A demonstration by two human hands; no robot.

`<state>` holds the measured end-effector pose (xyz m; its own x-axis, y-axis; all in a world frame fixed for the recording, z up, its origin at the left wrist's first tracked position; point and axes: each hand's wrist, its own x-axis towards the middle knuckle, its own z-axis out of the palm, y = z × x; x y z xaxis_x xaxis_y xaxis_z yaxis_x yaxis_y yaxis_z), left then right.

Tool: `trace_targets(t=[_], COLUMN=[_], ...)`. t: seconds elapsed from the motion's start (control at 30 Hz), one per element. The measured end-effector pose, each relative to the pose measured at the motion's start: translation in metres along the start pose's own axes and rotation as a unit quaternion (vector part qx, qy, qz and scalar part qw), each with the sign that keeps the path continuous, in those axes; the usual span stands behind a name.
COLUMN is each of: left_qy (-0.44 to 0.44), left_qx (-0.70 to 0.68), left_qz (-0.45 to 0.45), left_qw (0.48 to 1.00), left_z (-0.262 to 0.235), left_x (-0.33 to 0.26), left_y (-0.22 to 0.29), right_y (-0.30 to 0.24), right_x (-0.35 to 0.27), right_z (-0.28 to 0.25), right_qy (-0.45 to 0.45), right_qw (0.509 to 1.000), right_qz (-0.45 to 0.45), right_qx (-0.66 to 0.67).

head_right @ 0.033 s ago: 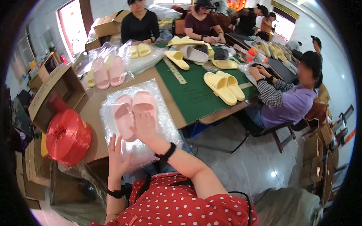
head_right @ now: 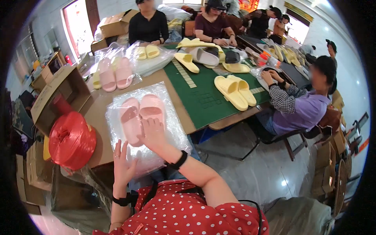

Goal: The recorder is packing yellow and pink slippers into bubble wrap and plastic bags at a manufacturing facility.

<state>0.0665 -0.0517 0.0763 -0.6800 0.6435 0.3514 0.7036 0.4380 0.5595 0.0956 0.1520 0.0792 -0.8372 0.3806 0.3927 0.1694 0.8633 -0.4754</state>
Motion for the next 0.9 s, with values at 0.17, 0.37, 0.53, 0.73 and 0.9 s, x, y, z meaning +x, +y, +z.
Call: trace_targets(t=[0.17, 0.37, 0.53, 0.73, 0.9], left_qy=[0.063, 0.026, 0.015, 0.046, 0.052], left_qx=[-0.026, -0.126, -0.179, -0.206, -0.188], left_qz=[-0.033, -0.144, -0.157, -0.125, -0.105], left_qw=[0.997, 0.981, 0.971, 0.969, 0.975], left_z=[0.005, 0.005, 0.011, 0.022, 0.017], left_x=[-0.015, -0.013, -0.018, -0.024, -0.021], left_y=[-0.019, -0.012, -0.026, -0.040, -0.038], right_y=[0.022, 0.048, 0.043, 0.043, 0.045], right_x=[-0.037, -0.041, -0.050, -0.045, -0.039], right_z=[-0.006, 0.016, 0.015, 0.012, 0.026], right_qy=[-0.068, -0.034, 0.028, -0.003, 0.022], right_qw=[0.986, 0.987, 0.995, 0.996, 0.998], right_qz=[-0.146, -0.155, -0.003, -0.090, -0.057], right_qx=[-0.036, -0.019, 0.095, -0.003, -0.025])
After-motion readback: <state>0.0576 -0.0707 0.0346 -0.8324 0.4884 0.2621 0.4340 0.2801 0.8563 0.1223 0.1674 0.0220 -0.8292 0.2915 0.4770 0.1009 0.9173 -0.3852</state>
